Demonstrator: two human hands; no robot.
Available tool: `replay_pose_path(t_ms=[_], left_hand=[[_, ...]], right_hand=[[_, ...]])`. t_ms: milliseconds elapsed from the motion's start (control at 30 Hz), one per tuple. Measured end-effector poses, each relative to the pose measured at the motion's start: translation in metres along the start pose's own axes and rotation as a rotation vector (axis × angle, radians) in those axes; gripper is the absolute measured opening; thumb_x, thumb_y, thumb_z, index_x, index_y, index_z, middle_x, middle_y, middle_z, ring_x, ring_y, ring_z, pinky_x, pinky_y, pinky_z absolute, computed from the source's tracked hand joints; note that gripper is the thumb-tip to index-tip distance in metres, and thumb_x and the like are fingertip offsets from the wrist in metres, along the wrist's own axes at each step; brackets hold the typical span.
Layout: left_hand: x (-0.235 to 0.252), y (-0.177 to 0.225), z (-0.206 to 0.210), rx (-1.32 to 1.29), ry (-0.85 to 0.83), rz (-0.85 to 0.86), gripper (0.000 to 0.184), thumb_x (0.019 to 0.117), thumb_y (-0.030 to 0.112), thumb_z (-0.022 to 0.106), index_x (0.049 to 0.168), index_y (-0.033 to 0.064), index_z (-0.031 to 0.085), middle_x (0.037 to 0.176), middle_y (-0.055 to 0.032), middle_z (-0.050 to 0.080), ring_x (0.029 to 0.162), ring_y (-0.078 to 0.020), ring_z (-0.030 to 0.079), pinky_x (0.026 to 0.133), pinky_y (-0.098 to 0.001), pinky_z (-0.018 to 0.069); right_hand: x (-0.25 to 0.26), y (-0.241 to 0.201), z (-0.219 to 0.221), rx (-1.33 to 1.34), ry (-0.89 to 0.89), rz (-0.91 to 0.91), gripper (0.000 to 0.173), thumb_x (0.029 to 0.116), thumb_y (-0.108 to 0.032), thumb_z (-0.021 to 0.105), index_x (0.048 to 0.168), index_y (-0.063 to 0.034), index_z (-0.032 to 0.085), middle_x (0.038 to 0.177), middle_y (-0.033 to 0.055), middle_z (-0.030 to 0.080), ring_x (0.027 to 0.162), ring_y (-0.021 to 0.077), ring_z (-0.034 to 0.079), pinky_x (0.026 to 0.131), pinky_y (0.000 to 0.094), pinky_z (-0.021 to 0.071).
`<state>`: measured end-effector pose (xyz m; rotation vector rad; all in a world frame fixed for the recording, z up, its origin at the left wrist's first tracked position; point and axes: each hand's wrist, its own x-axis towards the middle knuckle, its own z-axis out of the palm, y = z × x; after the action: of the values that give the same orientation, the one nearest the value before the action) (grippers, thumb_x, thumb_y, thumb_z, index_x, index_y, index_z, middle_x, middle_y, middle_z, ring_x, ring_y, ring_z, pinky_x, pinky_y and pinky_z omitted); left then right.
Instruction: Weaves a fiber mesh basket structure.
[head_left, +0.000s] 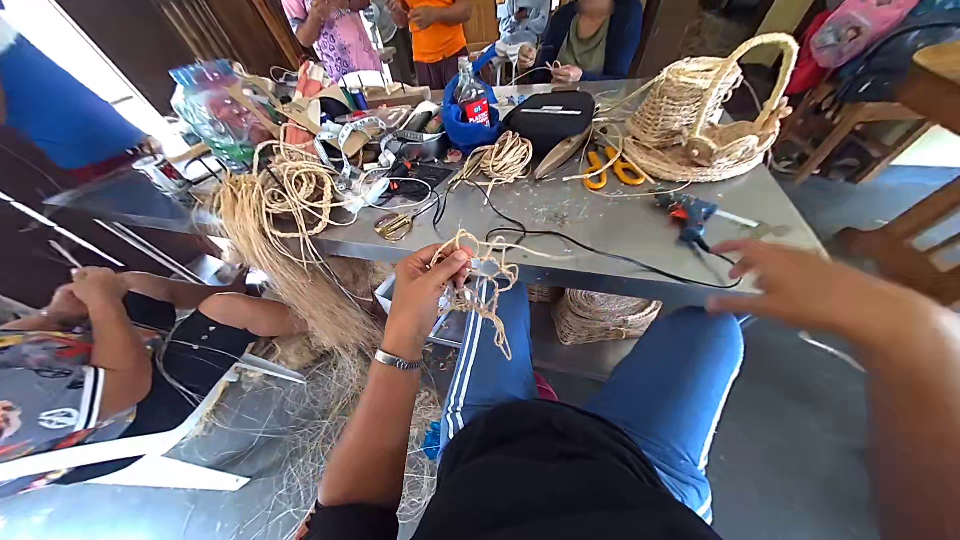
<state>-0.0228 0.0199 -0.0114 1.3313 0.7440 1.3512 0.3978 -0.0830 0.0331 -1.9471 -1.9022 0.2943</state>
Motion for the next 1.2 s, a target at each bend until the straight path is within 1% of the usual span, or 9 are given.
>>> replay_pose_path(t_ms=[33, 100, 200, 300, 467, 733, 867, 1067, 1200], left_hand=[[0.001, 0.001, 0.007, 0.015, -0.024, 0.004, 0.012, 0.1001, 0.006, 0.061, 0.104, 0.0054, 0.072, 0.087, -0.0022, 0.072, 0.074, -0.0066, 0.066, 0.069, -0.0213, 0.0563], [0.001, 0.001, 0.019, 0.06, -0.061, 0.015, 0.011, 0.0998, 0.007, 0.062, 0.104, 0.0051, 0.072, 0.087, -0.002, 0.072, 0.074, -0.0073, 0.066, 0.071, -0.0227, 0.0567], [-0.002, 0.002, 0.035, 0.102, -0.124, 0.052, 0.011, 0.0993, 0.009, 0.064, 0.105, 0.0052, 0.072, 0.092, -0.0019, 0.072, 0.077, -0.0076, 0.067, 0.073, -0.0236, 0.0577], [-0.004, 0.006, 0.043, 0.116, -0.163, 0.073, 0.01, 0.098, 0.009, 0.066, 0.104, 0.0047, 0.073, 0.092, -0.0035, 0.073, 0.077, -0.0086, 0.067, 0.073, -0.0244, 0.058], [-0.007, 0.003, 0.042, 0.188, -0.192, 0.139, 0.009, 0.0974, 0.011, 0.068, 0.104, 0.0063, 0.072, 0.09, -0.0009, 0.071, 0.077, -0.0076, 0.065, 0.073, -0.024, 0.0565], [-0.012, -0.004, 0.046, 0.105, -0.327, 0.161, 0.018, 0.0974, 0.011, 0.066, 0.115, 0.0124, 0.065, 0.1, 0.0009, 0.065, 0.081, -0.0062, 0.061, 0.071, -0.0211, 0.0537], [-0.013, -0.004, 0.048, 0.057, -0.329, 0.156, 0.018, 0.0979, 0.01, 0.066, 0.116, 0.0132, 0.065, 0.102, 0.0005, 0.065, 0.082, -0.0061, 0.061, 0.071, -0.0205, 0.0538], [-0.012, -0.003, 0.049, 0.011, -0.315, 0.148, 0.022, 0.0982, 0.01, 0.066, 0.12, 0.011, 0.065, 0.098, -0.0006, 0.065, 0.078, -0.0068, 0.061, 0.069, -0.021, 0.0539], [-0.014, -0.004, 0.053, -0.145, -0.274, 0.106, 0.023, 0.0985, 0.008, 0.065, 0.121, 0.0123, 0.065, 0.098, 0.0001, 0.065, 0.079, -0.0058, 0.062, 0.07, -0.0202, 0.0547]], right_hand=[[0.001, -0.015, 0.008, -0.069, -0.06, 0.006, 0.077, 0.0789, -0.024, 0.09, 0.143, 0.0016, 0.056, 0.127, 0.0364, 0.059, 0.118, 0.061, 0.051, 0.091, 0.0835, 0.034], [0.003, -0.05, 0.014, -0.12, -0.021, -0.214, 0.075, 0.0815, -0.04, 0.086, 0.141, -0.0024, 0.058, 0.13, 0.0303, 0.059, 0.123, 0.0552, 0.052, 0.096, 0.078, 0.0378], [0.011, -0.12, 0.033, 0.079, 0.218, -0.544, 0.035, 0.0989, -0.032, 0.067, 0.118, -0.0021, 0.067, 0.114, 0.0164, 0.069, 0.104, 0.032, 0.068, 0.091, 0.0522, 0.0563], [0.03, -0.162, 0.064, 0.245, 0.364, -0.658, 0.021, 0.099, -0.022, 0.067, 0.103, -0.001, 0.069, 0.094, 0.012, 0.068, 0.08, 0.0225, 0.066, 0.072, 0.0392, 0.0579], [0.041, -0.171, 0.075, 0.472, 0.187, -0.513, 0.016, 0.0925, -0.017, 0.076, 0.102, -0.0056, 0.071, 0.088, 0.003, 0.072, 0.076, 0.009, 0.069, 0.072, 0.0269, 0.0603], [0.032, -0.158, 0.081, 0.625, 0.125, -0.453, 0.014, 0.0909, -0.011, 0.071, 0.105, -0.0077, 0.073, 0.089, 0.0004, 0.071, 0.075, 0.0041, 0.067, 0.068, 0.021, 0.0574], [0.028, -0.157, 0.085, 0.54, 0.191, -0.454, 0.019, 0.0912, -0.018, 0.077, 0.105, -0.0059, 0.073, 0.095, 0.0054, 0.069, 0.078, 0.0091, 0.066, 0.069, 0.0238, 0.0578], [0.034, -0.147, 0.094, 0.559, 0.221, -0.521, 0.015, 0.0954, -0.018, 0.071, 0.101, -0.0051, 0.073, 0.095, 0.0057, 0.067, 0.082, 0.0088, 0.066, 0.074, 0.0232, 0.0575], [0.022, -0.148, 0.095, 0.65, 0.255, -0.471, 0.01, 0.0999, -0.015, 0.065, 0.104, -0.0054, 0.068, 0.091, 0.0043, 0.069, 0.076, 0.0072, 0.067, 0.068, 0.0223, 0.0583]])
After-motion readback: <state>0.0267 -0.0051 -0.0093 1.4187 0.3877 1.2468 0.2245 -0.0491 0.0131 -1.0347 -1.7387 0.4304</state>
